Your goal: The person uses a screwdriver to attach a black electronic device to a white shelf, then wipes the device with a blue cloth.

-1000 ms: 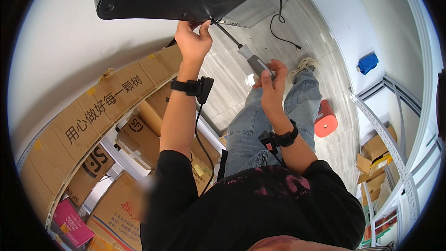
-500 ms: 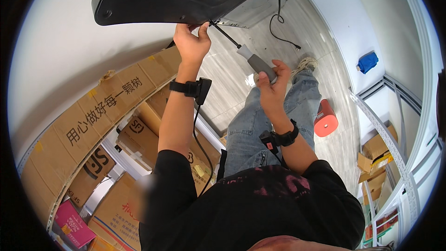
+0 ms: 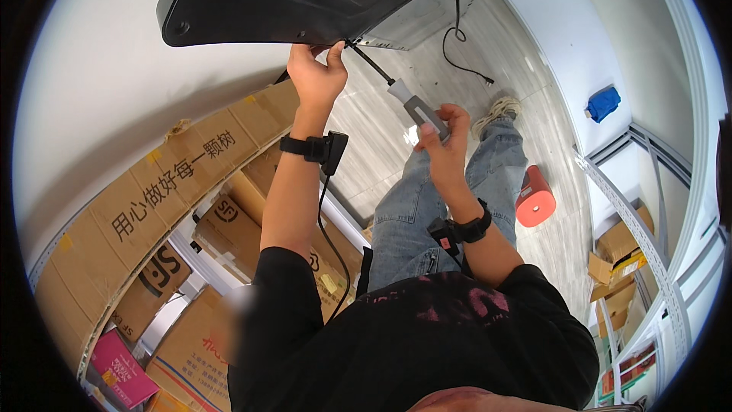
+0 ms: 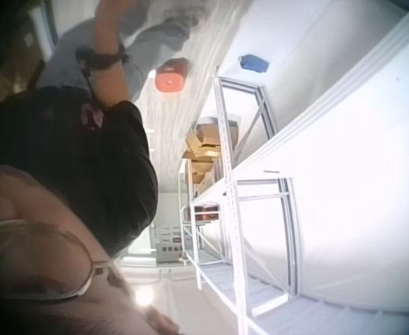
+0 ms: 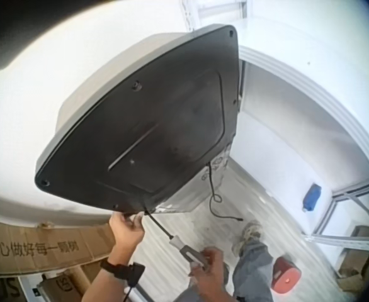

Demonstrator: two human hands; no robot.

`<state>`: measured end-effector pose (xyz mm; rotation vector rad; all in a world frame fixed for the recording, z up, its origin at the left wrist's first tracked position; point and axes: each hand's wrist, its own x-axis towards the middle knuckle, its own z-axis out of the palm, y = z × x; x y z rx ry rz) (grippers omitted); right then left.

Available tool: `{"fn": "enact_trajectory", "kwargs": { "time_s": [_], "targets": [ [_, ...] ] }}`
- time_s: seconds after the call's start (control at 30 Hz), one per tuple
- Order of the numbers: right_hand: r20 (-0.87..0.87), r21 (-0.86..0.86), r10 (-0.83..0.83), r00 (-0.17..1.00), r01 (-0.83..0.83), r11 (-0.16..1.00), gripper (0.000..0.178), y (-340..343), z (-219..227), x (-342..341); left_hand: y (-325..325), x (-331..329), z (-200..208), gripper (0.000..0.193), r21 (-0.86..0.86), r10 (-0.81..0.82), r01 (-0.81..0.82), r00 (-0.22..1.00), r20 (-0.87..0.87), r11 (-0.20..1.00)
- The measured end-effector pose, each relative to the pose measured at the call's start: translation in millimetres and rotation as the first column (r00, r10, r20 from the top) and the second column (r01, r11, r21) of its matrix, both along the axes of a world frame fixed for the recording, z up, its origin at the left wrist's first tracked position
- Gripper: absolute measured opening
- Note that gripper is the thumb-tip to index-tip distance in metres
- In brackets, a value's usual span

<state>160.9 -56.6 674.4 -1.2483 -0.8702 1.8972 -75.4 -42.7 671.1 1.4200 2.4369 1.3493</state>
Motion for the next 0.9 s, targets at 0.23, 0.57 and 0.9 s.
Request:
{"fn": "enact_trajectory", "kwargs": {
  "time_s": [0.23, 0.57, 0.9],
  "targets": [
    [0.044, -0.084, 0.184, 0.982, -0.179, 0.980, 0.049, -3, -12, 8, 0, -2, -6, 0.030, 0.006, 0.006, -0.006, 1.000, 0.013, 1.000],
    [0.057, -0.015, 0.109, 0.992, -0.108, 0.994, 0.038, -10, -9, -3, -1, -1, -3, 0.029, -0.001, 0.002, -0.002, 1.000, 0.013, 1.000],
    [0.161, 0.067, 0.095, 0.982, -0.107, 0.992, 0.027, -4, -11, -6, 2, 1, 1, 0.029, 0.012, -0.011, 0.011, 1.000, 0.015, 1.000]
  ]
}}
